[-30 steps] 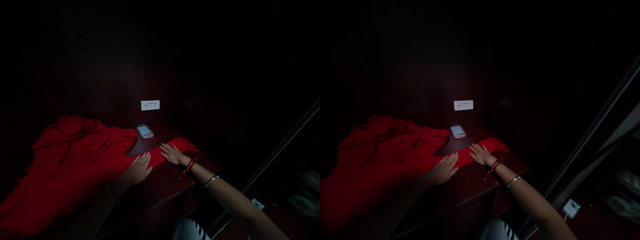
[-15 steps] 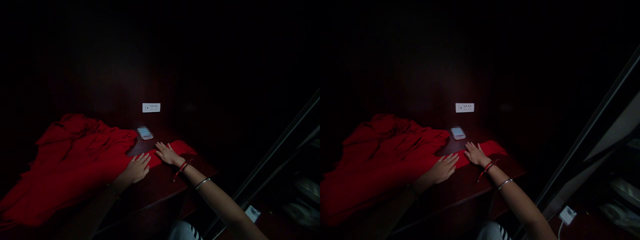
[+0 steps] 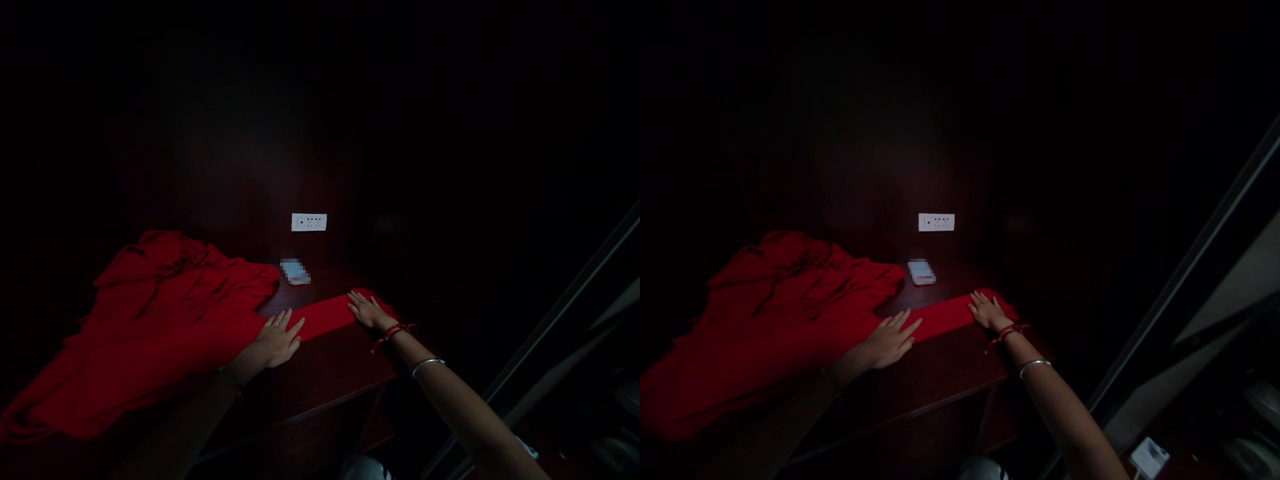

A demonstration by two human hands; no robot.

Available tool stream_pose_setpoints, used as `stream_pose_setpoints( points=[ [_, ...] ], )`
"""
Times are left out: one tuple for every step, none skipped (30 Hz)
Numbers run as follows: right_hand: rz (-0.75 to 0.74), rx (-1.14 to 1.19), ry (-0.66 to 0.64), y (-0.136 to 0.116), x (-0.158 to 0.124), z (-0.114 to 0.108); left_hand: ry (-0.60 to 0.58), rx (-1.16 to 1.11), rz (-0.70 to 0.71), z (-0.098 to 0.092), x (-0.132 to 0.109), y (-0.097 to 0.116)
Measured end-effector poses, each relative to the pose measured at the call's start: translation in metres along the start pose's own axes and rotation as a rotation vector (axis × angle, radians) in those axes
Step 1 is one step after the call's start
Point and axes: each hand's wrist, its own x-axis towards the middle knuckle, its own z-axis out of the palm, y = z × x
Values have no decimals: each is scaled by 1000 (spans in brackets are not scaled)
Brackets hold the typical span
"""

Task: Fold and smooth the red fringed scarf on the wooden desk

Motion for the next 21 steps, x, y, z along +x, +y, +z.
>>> stream_pose_setpoints(
  points=[
    [-28,0,16,-7,0,-3,2,0,4,1,0,0],
    [-73,1,42,-17,-1,-5,8,2,7,2,0,-1],
    [-131,5,71,-28,-1,-7,18,5,8,3,0,-1],
    [-197,11,101,-40,-2,-8,34,10,9,4,0,-1],
    [-264,19,116,-53,-2,-8,50,15,13,5,0,-1],
    [-317,25,114,-64,-3,-7,65,21,16,6,0,-1],
    [-356,28,102,-73,-4,-5,76,27,18,7,-1,-1],
    [-380,31,83,-79,-4,-2,83,32,21,7,-1,-2],
    [-390,31,65,-82,-4,2,84,35,22,8,-1,-2],
    [-389,31,51,-81,-3,5,81,38,21,8,-1,-2],
    [-379,31,42,-76,-2,8,78,40,19,8,-1,-2],
    [-364,30,36,-69,0,11,75,43,19,8,-1,-2],
    [-343,27,31,-59,2,12,72,44,21,7,-1,-2],
    [-316,21,25,-47,4,13,71,44,24,7,-1,-2],
    [-282,15,18,-34,7,14,69,43,27,6,-1,-2],
    [-242,8,8,-20,10,14,66,41,29,6,-1,-2],
    [-196,2,0,-7,12,13,60,37,30,5,-1,-2],
    [-149,-4,-6,5,14,13,52,34,31,4,-1,-1],
    [-104,-9,-8,16,15,13,43,31,33,3,-2,-1],
    [-67,-13,-8,25,16,14,34,28,33,2,-2,0],
    [-39,-15,-8,33,17,14,22,23,31,1,-2,0]
  ],
)
